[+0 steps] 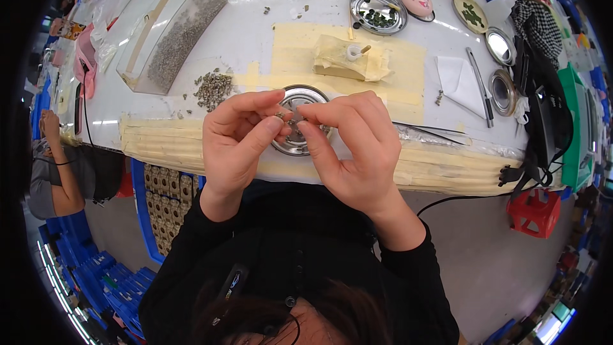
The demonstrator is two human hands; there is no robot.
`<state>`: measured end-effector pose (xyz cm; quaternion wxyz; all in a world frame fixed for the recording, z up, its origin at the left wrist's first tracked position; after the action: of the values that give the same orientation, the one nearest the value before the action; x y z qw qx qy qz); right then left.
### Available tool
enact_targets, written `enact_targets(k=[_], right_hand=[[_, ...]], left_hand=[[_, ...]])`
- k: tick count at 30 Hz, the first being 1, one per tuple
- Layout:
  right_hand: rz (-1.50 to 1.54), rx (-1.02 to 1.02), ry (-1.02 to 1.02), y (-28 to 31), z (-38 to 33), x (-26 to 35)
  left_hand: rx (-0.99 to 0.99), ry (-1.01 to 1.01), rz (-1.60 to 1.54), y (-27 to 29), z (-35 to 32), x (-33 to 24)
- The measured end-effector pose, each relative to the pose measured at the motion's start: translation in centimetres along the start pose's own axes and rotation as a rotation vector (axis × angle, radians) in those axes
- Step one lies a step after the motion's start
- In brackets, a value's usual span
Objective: Assembling small pins or components into a base plate at a factory workbench.
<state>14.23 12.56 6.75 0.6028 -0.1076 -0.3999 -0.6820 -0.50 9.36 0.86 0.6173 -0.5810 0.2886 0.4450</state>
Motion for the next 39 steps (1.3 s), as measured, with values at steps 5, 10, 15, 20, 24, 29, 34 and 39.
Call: enact_targets(k=[5, 10, 15, 20, 24, 29, 34, 39], right_hand=[[-0.004, 0.026, -0.005, -0.34, -0.02, 0.18], [-0.002, 0.033, 0.003, -0.45, -0.03, 0.33], [-0.003, 0.035, 0.000, -0.51, -0.15, 0.13], [0.000, 0.029, 0.014, -0.45, -0.13, 0.17], [0.004, 0.014, 0.011, -0.30, -0.14, 0.18], [0.021, -0.001, 0.002, -0.03, -0.17, 0.15], [0.029, 0.001, 0.017, 0.01, -0.16, 0.33], [0.026, -0.008, 0.059, 0.00, -0.19, 0.67]], left_hand=[[0.008, 0.016, 0.058, -0.50, 0.08, -0.18], [0.057, -0.009, 0.053, -0.65, -0.03, 0.13], [0.054, -0.001, 0.077, -0.77, -0.12, 0.10], [0.031, 0.016, 0.111, -0.60, -0.38, 0.20], [0.002, 0.002, 0.112, -0.53, -0.48, 0.20], [0.007, 0.005, 0.115, -0.61, -0.50, 0.24], [0.027, 0.017, 0.079, -0.79, -0.49, 0.18], [0.074, 0.018, 0.057, -1.01, -0.51, 0.27]])
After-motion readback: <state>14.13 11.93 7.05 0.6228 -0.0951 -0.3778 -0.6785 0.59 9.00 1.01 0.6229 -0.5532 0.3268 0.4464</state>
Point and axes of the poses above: each hand's wrist, its own z-axis towards the middle knuckle, its own y-axis out of the back of the hand, x = y × z, the point moved 10 cm from there along z, towards the middle knuckle, and after that the axes turned 3 degrees about -z, right-handed, at the moved point
